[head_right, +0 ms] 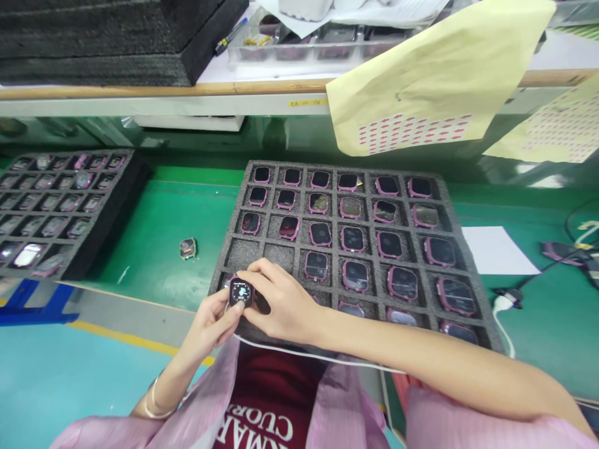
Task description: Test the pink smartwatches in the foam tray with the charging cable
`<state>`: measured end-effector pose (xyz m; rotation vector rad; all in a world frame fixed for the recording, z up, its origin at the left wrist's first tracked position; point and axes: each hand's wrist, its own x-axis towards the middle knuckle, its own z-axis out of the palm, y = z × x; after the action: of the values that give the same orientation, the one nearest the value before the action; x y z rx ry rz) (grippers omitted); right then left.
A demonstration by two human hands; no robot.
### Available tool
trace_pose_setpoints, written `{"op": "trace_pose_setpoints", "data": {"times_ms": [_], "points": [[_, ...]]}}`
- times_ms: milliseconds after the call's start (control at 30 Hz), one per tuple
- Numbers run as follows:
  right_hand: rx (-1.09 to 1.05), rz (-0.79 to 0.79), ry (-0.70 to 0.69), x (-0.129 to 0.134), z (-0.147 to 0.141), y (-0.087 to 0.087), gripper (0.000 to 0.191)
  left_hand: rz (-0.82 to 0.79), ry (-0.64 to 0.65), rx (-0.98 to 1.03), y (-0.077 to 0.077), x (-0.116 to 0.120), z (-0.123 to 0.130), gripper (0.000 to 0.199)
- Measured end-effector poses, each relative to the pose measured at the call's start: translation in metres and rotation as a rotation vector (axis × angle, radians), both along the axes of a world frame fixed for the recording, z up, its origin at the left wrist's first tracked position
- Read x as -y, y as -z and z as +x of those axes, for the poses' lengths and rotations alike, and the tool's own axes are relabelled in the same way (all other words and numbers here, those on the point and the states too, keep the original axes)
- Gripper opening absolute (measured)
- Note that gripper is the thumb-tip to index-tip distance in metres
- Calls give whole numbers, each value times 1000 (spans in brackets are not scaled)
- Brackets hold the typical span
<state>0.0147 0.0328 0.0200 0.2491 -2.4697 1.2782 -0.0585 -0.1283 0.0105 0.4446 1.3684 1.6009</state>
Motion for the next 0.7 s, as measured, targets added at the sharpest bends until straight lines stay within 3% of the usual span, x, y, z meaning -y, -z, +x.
{"op": "trace_pose_setpoints", "data": {"times_ms": [700], "points": [[9, -16, -30, 0, -1, 0, 41, 91, 36, 60, 10, 2, -4, 22]]}}
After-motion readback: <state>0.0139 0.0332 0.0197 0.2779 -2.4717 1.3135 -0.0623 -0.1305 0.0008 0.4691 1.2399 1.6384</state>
